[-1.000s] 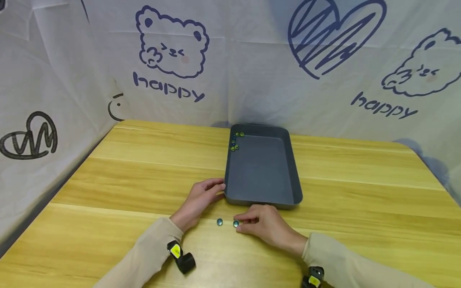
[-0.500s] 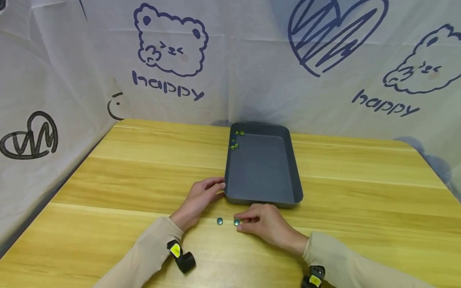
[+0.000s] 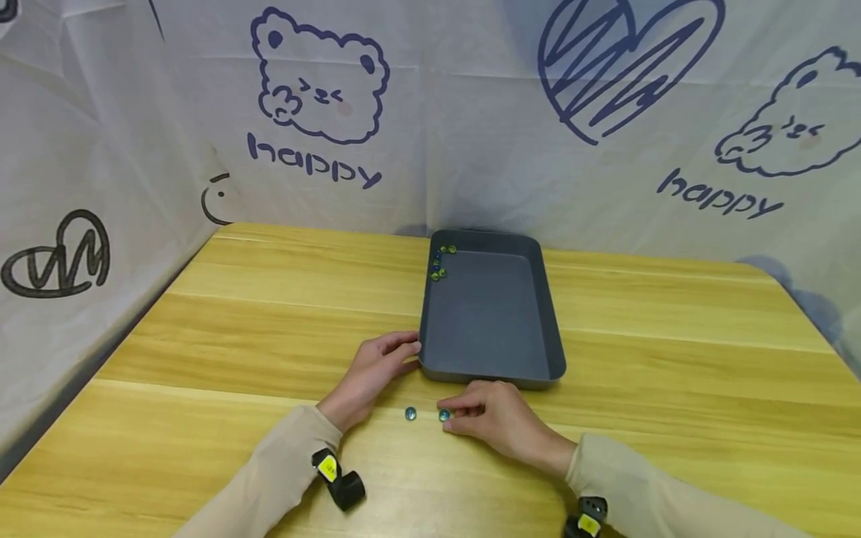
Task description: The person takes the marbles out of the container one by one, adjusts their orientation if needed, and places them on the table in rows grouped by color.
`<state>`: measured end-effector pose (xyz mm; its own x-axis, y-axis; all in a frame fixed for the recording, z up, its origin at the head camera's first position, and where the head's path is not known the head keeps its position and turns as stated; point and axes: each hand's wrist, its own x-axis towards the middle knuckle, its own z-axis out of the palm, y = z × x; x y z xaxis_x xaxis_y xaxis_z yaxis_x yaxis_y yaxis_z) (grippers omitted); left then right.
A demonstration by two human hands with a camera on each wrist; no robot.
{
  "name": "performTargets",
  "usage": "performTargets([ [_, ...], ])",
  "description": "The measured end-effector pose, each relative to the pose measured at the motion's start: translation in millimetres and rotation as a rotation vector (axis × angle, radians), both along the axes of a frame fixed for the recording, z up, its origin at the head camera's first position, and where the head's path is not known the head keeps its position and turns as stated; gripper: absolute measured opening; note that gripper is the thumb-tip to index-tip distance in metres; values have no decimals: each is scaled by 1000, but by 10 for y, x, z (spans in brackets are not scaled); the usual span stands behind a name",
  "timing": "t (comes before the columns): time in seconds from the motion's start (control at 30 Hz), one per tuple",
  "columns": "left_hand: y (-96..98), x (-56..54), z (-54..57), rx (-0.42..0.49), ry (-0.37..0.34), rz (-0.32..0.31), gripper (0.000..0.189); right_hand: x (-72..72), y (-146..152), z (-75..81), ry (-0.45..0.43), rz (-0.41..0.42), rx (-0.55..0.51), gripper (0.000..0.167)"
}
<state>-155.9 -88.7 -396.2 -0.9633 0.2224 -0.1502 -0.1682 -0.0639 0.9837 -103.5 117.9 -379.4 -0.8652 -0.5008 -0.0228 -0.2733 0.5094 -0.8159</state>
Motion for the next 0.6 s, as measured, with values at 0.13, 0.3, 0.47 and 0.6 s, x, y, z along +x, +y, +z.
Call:
performTargets([
  [0.13,-2,-2,-1,0,-1,-1,37,-4,4,-5,-2,-2,-10,24],
  [0.3,-4,-1,-2,1,-2,-3,36,-7,13,-12,-5,-4,-17,25],
  [0.47,-3,6,7,5,1,1,36,-12,19,-9,-9,-11,-13,25],
  [0.6,-3,6,7,3,0,3,36,-12,16,-6,2,-27,2,22],
])
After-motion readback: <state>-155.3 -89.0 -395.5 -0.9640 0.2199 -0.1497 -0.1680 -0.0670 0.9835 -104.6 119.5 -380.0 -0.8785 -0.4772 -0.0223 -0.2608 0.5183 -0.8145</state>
